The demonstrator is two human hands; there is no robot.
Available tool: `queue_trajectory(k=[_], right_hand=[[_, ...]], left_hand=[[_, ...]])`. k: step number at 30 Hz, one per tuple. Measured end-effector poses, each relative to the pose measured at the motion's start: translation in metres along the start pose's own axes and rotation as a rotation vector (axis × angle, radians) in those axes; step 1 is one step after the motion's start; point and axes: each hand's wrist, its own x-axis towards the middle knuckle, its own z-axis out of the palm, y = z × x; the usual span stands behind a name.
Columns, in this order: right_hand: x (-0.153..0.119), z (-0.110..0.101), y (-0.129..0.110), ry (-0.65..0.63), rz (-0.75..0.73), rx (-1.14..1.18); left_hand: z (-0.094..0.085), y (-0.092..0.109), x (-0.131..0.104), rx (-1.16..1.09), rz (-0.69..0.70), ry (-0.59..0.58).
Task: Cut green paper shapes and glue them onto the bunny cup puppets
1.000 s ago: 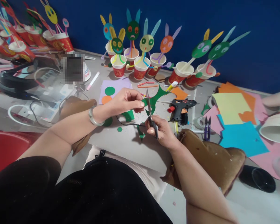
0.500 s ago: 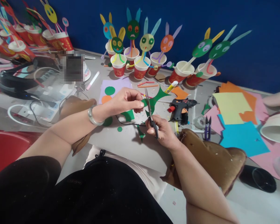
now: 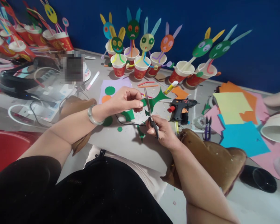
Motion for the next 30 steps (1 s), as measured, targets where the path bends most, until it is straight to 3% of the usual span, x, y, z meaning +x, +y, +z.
queue_trajectory(k=[11,19,30], right_hand=[[-0.0010,-0.0008,0.0004,-0.006,-0.019,-0.007],[-0.0010,-0.0011,0.0042,-0.001,0.012,0.014],[-0.0005,-0.0013,0.0032,-0.067,0.002,-0.029]], left_hand=[[-0.0001,0.0030,-0.0003,0.006,-0.016,0.022],[0.0016,-0.0015,0.0019,0.032,-0.040,-0.028],[0.0009,-0.0016,0.0013,0.031,-0.046,-0.032]])
